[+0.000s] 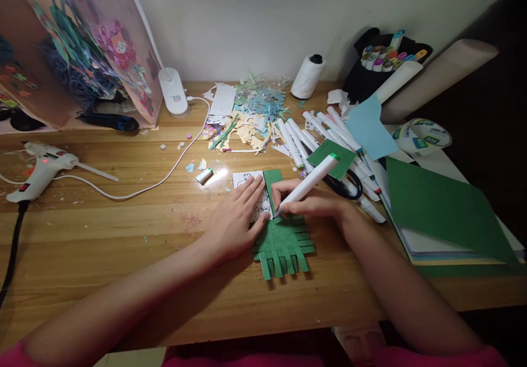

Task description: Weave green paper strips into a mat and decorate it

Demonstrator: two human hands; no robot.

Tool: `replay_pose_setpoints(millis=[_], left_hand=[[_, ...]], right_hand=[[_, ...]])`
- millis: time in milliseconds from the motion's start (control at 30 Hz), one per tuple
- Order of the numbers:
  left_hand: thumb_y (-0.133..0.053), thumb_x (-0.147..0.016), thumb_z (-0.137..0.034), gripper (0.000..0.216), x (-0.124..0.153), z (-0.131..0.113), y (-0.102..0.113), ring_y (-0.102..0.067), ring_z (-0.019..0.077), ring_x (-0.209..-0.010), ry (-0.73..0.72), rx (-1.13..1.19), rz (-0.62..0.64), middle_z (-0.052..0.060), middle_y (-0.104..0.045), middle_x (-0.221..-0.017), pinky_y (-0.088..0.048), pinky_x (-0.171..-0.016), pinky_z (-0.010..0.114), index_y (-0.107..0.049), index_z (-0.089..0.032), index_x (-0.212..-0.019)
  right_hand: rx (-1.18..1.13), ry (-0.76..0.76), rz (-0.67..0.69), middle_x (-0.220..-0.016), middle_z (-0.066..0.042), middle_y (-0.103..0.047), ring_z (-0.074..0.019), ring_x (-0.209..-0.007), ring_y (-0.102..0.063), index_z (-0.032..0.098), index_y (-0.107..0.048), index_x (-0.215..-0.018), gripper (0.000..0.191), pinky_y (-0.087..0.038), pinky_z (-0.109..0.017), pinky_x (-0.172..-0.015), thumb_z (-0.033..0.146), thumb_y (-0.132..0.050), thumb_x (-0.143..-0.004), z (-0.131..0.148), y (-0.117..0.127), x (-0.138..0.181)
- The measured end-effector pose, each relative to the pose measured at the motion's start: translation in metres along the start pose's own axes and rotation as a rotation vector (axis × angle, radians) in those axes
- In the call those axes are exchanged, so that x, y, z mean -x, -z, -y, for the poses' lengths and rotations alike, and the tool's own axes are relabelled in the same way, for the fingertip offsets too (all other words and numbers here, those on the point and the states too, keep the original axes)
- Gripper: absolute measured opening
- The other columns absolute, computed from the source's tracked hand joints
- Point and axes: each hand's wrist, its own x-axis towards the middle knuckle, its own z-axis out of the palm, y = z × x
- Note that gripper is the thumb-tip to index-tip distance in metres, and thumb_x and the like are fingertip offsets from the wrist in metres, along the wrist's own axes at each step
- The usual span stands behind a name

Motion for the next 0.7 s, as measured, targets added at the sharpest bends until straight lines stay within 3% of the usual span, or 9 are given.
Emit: replay_pose_setpoints(millis=[167,367,433,567,700], left_hand=[[-0.04,-0.093,-0.041,0.06,-0.003,0.0,-0.001,-0.02,0.0194,-0.141,-0.013,0.008,0.011,0.005,-0.024,-0.152,-0.022,-0.115,0.038,-0.026,-0.016,-0.145],[-0.042,-0.093,-0.042,0.06,-0.003,0.0,0.0,-0.021,0.0189,-0.141,-0.012,-0.002,0.009,0.005,-0.025,-0.152,-0.022,-0.116,0.036,-0.028,-0.015,-0.144],[-0.042,-0.093,-0.042,0.06,-0.003,0.0,-0.001,-0.021,0.0191,-0.14,-0.022,-0.013,0.002,0.005,-0.027,-0.152,-0.021,-0.116,0.036,-0.029,-0.014,-0.144],[-0.04,-0.093,-0.043,0.061,-0.003,0.001,-0.002,-0.021,0.0188,-0.14,-0.029,-0.035,-0.007,0.004,-0.026,-0.152,-0.02,-0.116,0.035,-0.027,-0.013,-0.145],[-0.039,-0.093,-0.043,0.061,-0.003,0.0,-0.003,-0.021,0.0183,-0.14,-0.021,-0.036,-0.011,0.004,-0.026,-0.152,-0.021,-0.116,0.035,-0.025,-0.014,-0.145]], right_hand=[[-0.169,0.048,-0.059,-0.063,0.002,-0.052,-0.0112,-0.057,-0.046,0.017,-0.051,-0.07,0.022,-0.032,-0.023,-0.051,0.036,-0.06,-0.073,-0.008,0.004,-0.001],[-0.2,0.06,-0.099,-0.062,0.002,-0.053,-0.0111,-0.055,-0.045,0.017,-0.052,-0.071,0.019,-0.03,-0.023,-0.049,0.035,-0.058,-0.073,-0.013,0.002,-0.003],[-0.143,0.096,-0.262,-0.062,0.002,-0.053,-0.0113,-0.055,-0.045,0.018,-0.052,-0.072,0.018,-0.031,-0.024,-0.05,0.035,-0.055,-0.077,-0.012,-0.001,-0.005],[0.114,0.159,-0.735,-0.07,0.002,-0.054,-0.0133,-0.063,-0.049,0.02,-0.05,-0.076,0.015,-0.038,-0.026,-0.06,0.033,-0.052,-0.084,-0.011,-0.008,-0.011],[0.313,0.13,-0.835,-0.079,0.001,-0.057,-0.0163,-0.075,-0.055,0.022,-0.051,-0.084,0.008,-0.041,-0.028,-0.068,0.03,-0.053,-0.084,-0.015,-0.011,-0.017]])
